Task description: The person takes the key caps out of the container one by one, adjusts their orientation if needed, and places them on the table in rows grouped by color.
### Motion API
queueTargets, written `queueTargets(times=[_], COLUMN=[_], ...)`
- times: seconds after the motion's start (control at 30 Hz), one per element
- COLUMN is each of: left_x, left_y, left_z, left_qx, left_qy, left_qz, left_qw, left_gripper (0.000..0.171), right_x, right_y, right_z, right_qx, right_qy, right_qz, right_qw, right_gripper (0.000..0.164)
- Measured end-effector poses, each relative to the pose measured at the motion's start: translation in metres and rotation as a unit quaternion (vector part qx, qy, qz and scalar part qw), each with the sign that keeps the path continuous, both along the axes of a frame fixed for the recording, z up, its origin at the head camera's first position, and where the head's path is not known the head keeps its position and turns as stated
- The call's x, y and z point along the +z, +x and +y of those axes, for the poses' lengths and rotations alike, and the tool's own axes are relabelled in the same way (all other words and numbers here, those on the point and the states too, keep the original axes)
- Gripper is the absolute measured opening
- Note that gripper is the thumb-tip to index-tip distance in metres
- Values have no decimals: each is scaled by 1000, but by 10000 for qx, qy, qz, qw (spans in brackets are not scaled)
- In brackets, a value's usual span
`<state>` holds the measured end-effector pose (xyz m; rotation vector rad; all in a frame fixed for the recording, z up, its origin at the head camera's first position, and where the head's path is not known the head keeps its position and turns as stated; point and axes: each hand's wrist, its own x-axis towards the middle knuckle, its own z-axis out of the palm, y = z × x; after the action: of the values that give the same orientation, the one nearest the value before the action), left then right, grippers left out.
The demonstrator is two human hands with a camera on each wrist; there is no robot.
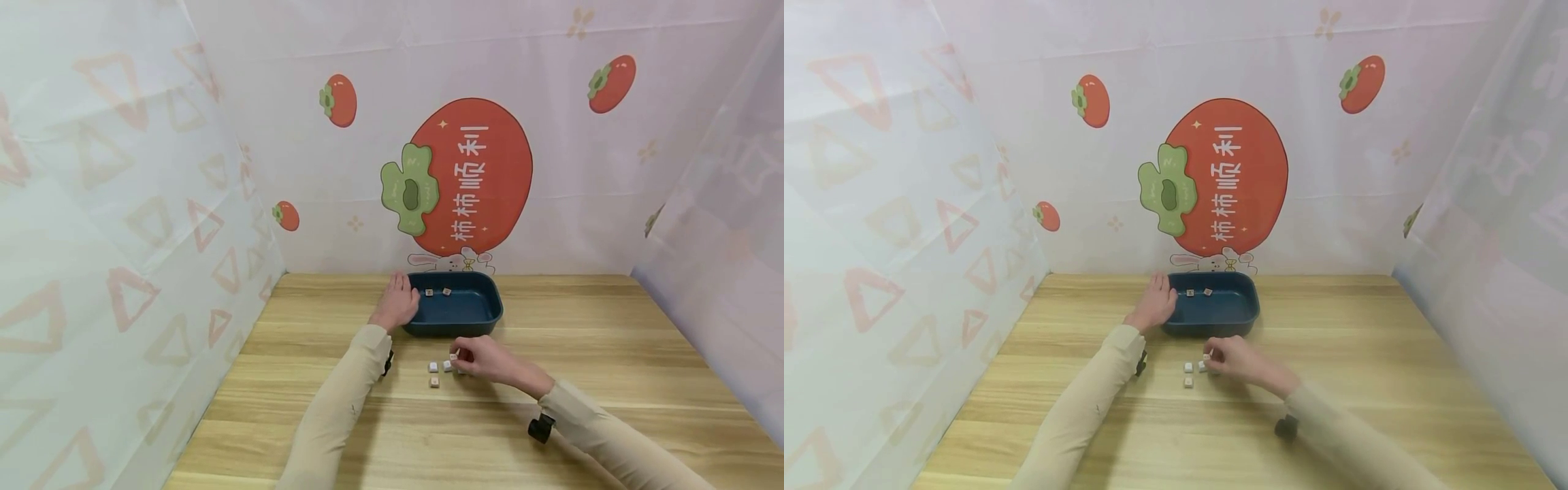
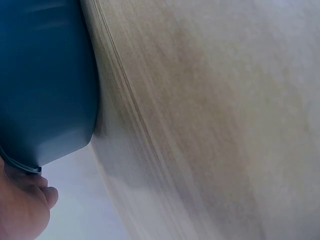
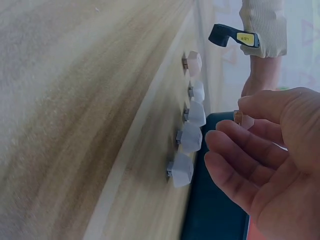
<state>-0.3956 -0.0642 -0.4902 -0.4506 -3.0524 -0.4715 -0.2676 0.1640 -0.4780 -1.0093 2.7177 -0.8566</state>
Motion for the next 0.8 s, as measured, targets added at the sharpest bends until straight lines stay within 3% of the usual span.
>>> queueTargets(times=[0.17, 0.5, 0.8], left_x=[0, 1, 1], left_y=[-1, 0, 0], left_z=[0, 1, 1], left_qx=[15, 24, 43], left_qy=[-19, -110, -237], left_qz=[-19, -71, -55], left_qw=[10000, 9999, 9997], left_gripper=[62, 62, 65], right_x=[-2, -14, -23], right_y=[2, 9, 12], right_z=[-3, -4, -6], right_qx=[-44, 176, 154], right_qy=[86, 250, 289], right_qz=[-94, 321, 89], right_qw=[9999, 9990, 9994], right_gripper=[8, 8, 12])
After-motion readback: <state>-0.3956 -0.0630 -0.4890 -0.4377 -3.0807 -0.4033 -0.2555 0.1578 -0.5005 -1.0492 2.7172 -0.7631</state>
